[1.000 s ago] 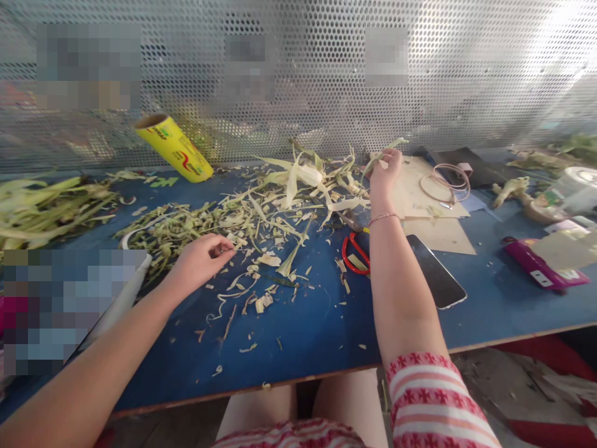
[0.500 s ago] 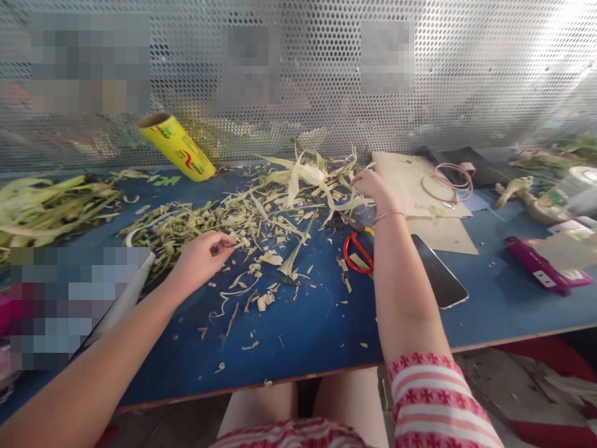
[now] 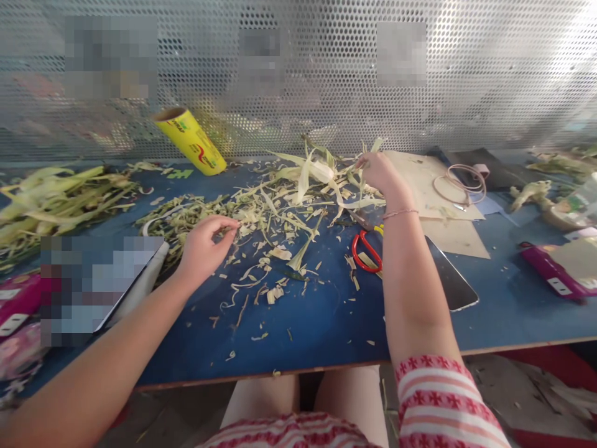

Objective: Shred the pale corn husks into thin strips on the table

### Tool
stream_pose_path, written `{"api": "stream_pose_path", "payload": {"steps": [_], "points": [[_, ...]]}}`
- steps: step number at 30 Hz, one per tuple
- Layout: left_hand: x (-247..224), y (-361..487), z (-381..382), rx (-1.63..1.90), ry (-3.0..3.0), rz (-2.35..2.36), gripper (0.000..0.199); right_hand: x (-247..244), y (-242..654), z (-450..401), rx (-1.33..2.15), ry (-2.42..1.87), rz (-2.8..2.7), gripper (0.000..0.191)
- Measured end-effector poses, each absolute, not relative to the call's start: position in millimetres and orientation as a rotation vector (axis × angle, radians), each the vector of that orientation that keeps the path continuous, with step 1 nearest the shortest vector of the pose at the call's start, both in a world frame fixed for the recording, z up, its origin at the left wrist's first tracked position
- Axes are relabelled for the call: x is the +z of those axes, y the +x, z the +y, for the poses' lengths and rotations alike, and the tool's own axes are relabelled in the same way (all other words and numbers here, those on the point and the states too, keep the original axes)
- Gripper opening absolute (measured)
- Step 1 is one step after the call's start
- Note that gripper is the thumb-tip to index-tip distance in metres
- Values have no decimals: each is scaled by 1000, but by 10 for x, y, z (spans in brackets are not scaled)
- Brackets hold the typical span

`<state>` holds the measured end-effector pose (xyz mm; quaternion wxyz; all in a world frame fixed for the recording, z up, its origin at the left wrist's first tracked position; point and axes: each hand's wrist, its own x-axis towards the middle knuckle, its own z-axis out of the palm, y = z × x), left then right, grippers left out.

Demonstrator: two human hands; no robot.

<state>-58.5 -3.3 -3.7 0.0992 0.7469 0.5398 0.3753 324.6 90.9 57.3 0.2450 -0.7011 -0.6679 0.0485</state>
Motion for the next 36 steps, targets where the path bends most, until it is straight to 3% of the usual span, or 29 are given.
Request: {"api": "stream_pose_path", "payload": {"steps": [5, 11, 16, 19, 22, 26, 31, 36], "points": [[-92, -619, -2, 1166, 2152, 1568, 24, 532, 3285, 959, 75, -1789, -1865, 42], [-69, -621, 1, 1090, 2121, 1615, 34, 689, 3173, 891, -55, -1945, -1991, 38], [-44, -610, -5, 1072, 2105, 1627, 35, 1012, 2507, 484, 251, -1779, -2410, 14], [-34, -618, -6, 1087, 2096, 1612, 33, 963, 2071, 333, 461, -1647, -2765, 23], [-32, -637, 4, 1101, 2075, 1599, 32, 757, 1844, 348, 479, -1775, -2962, 17], [-48, -657, 29, 1128, 2067, 1585, 31, 615, 1854, 434, 335, -1801, -2992, 24], [-52, -655, 34, 1132, 2074, 1566, 29, 765, 2047, 430, 428, -1679, -2949, 25], [-59, -655, 34, 1113, 2080, 1543, 26, 892, 2134, 382, 461, -1754, -2822, 11]]}}
